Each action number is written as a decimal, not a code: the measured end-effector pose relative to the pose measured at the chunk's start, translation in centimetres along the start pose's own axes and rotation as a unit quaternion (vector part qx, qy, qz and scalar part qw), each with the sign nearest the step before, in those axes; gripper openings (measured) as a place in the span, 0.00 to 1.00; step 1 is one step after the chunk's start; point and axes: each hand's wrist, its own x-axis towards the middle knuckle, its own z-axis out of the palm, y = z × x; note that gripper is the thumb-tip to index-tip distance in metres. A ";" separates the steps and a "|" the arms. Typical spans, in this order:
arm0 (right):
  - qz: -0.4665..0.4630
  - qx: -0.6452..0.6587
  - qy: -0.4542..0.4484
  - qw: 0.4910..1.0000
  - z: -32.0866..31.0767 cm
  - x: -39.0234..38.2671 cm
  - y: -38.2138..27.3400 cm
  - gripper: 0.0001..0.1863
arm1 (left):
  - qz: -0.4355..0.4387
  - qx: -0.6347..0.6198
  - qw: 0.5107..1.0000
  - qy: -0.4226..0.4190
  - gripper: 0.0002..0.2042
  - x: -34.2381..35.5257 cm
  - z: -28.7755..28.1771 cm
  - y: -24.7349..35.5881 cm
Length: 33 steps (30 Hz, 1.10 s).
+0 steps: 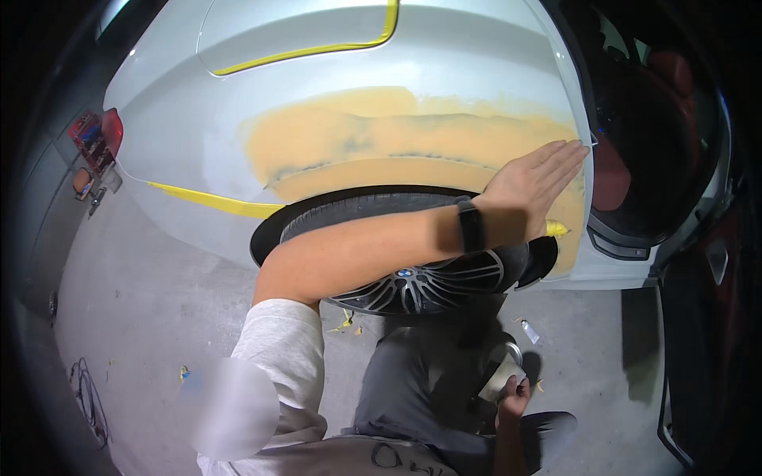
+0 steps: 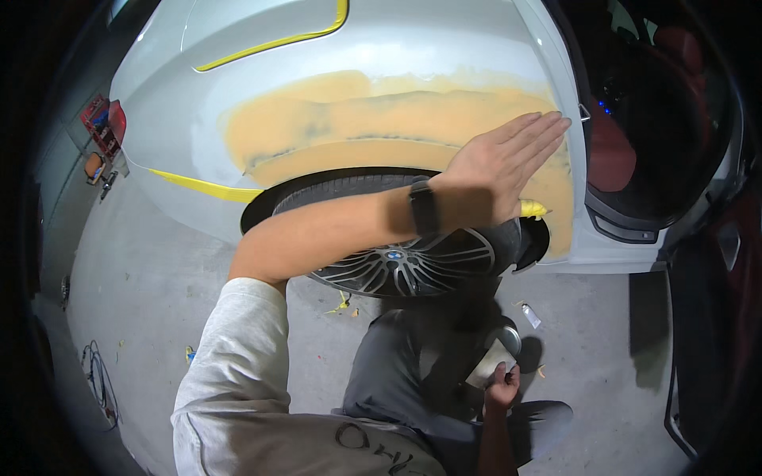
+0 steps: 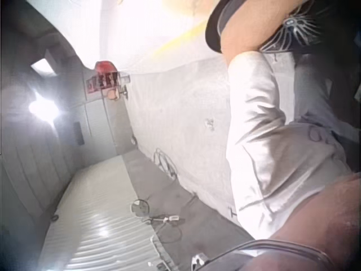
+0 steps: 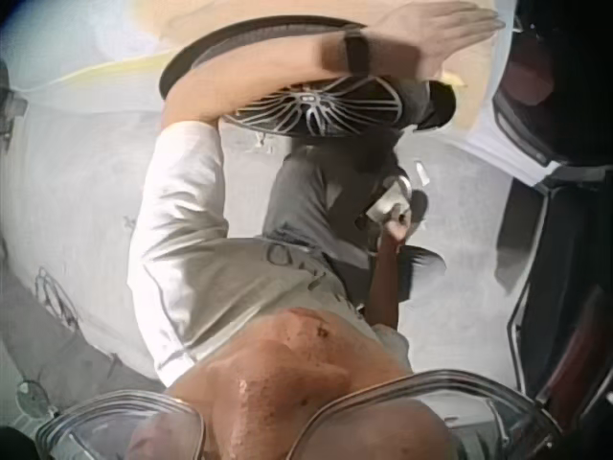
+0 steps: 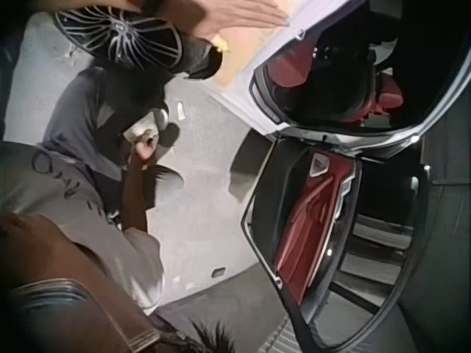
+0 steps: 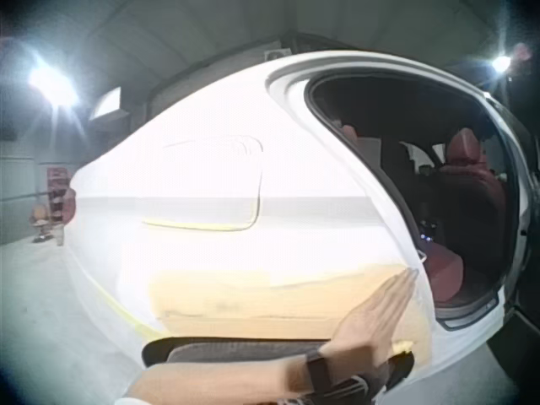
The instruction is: The person applies a beige body filler to the rear quarter panel of a white car using a metal spreader. They repeatedly load filler onto the spreader and smooth it over the curved surface around the wheel arch, occasionally wiping the spreader with a yellow cloth.
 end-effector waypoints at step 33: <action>0.008 -0.092 -0.006 0.996 7.8 -0.6 -7.8 0.09 | -0.007 -0.305 0.940 -0.152 0.39 -25.6 -7.3 2.4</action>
